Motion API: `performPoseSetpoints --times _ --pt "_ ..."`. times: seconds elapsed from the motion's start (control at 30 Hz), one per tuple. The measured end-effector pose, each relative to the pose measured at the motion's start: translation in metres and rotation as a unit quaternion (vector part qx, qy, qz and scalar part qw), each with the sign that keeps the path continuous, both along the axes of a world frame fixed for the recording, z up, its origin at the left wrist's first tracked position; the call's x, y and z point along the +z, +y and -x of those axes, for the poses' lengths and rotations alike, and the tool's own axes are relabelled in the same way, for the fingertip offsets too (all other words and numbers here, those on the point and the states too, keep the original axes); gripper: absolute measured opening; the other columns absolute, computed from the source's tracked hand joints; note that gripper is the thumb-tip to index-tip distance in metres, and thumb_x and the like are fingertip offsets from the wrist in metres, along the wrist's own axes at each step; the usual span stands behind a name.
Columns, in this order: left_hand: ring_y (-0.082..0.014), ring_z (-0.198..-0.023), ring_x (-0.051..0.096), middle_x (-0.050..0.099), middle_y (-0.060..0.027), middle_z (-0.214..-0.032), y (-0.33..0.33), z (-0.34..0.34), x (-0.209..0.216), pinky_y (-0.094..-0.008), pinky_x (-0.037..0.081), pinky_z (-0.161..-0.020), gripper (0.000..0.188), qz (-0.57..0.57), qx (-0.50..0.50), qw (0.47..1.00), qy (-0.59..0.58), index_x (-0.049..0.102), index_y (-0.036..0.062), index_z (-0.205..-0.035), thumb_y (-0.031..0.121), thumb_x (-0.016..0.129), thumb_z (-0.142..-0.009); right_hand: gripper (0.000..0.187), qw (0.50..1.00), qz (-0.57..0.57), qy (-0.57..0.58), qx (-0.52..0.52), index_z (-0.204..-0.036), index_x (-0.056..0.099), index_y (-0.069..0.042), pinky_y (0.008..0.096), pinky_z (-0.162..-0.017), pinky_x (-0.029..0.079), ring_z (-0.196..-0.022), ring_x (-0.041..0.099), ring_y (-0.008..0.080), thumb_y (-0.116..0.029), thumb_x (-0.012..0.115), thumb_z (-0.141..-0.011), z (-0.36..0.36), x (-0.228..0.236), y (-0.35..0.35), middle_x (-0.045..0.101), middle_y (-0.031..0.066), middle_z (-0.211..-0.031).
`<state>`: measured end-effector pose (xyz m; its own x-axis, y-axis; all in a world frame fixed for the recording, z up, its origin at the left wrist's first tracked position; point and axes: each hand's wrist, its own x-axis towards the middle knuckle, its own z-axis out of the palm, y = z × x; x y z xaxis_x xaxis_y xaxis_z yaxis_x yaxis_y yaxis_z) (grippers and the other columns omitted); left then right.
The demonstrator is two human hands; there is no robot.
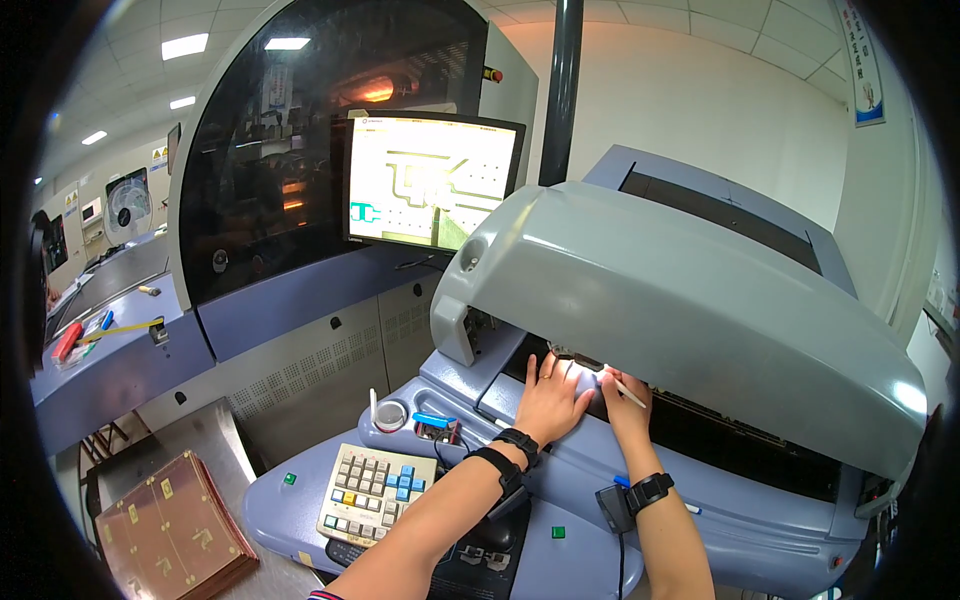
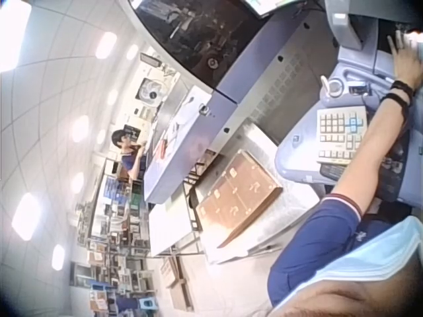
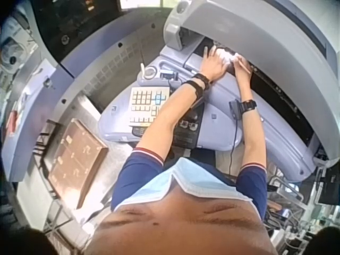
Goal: The operator inspects circuit board panels using an automated machine and a manual marking tool.
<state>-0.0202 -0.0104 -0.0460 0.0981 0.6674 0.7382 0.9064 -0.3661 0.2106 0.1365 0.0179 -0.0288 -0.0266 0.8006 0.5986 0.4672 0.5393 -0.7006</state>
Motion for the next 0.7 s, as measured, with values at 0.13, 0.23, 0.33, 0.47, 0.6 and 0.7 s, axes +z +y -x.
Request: performPoseSetpoints --times 0.13,0.23,0.33,0.47,0.6,0.7 --pt "-0.0341 -0.134 0.032 0.049 -0.0168 -0.129 0.000 0.000 0.001 -0.0580 0.019 -0.112 0.047 0.008 -0.003 1.000 -0.001 0.053 0.0047 -0.122 0.041 0.052 -0.091 0.026 1.000 0.004 0.005 0.007 -0.099 0.063 -0.001 0.0337 -0.082 0.049 -0.083 0.065 0.0223 -0.023 0.056 -0.088 -0.001 0.000 0.000 0.069 0.0091 -0.087" --pt "-0.0343 -0.133 0.033 0.050 -0.0170 -0.128 -0.002 0.000 0.003 -0.0574 0.019 -0.112 0.047 0.003 -0.009 1.000 -0.007 0.052 0.0046 -0.122 0.041 0.052 -0.091 0.026 1.000 0.005 0.008 0.008 -0.099 0.063 -0.001 0.0334 -0.082 0.049 -0.082 0.064 0.0217 -0.023 0.055 -0.088 -0.001 0.002 -0.001 0.068 0.0097 -0.086" --pt "-0.0347 -0.133 0.033 0.050 -0.0173 -0.127 -0.002 0.001 0.002 -0.0572 0.019 -0.112 0.047 0.001 -0.009 1.000 -0.007 0.052 0.0045 -0.122 0.040 0.052 -0.092 0.025 1.000 0.010 0.012 0.014 -0.098 0.063 -0.001 0.0334 -0.081 0.049 -0.082 0.064 0.0215 -0.022 0.055 -0.087 0.002 0.005 -0.004 0.068 0.0101 -0.086" --pt "-0.0351 -0.133 0.033 0.050 -0.0176 -0.128 -0.002 0.001 0.002 -0.0569 0.019 -0.112 0.047 -0.002 -0.012 1.000 -0.011 0.052 0.0043 -0.122 0.040 0.052 -0.092 0.025 1.000 0.006 -0.011 0.006 -0.098 0.063 -0.002 0.0338 -0.080 0.049 -0.082 0.064 0.0231 -0.022 0.055 -0.087 0.002 0.006 -0.006 0.067 0.0108 -0.085" --pt "-0.0353 -0.133 0.033 0.049 -0.0178 -0.128 -0.003 0.001 0.004 -0.0568 0.018 -0.113 0.047 0.008 -0.017 1.000 -0.012 0.052 0.0041 -0.122 0.040 0.052 -0.092 0.025 0.999 -0.014 -0.031 -0.002 -0.098 0.062 -0.001 0.0344 -0.080 0.049 -0.082 0.064 0.0248 -0.023 0.055 -0.087 0.004 0.009 -0.009 0.067 0.0114 -0.086" --pt "-0.0353 -0.133 0.033 0.049 -0.0180 -0.128 -0.003 0.001 0.004 -0.0566 0.018 -0.113 0.047 0.010 -0.018 1.000 -0.012 0.052 0.0039 -0.122 0.040 0.052 -0.092 0.026 0.999 -0.014 -0.040 -0.010 -0.099 0.062 -0.001 0.0352 -0.081 0.049 -0.083 0.064 0.0260 -0.023 0.055 -0.086 0.004 0.009 -0.010 0.067 0.0121 -0.087"
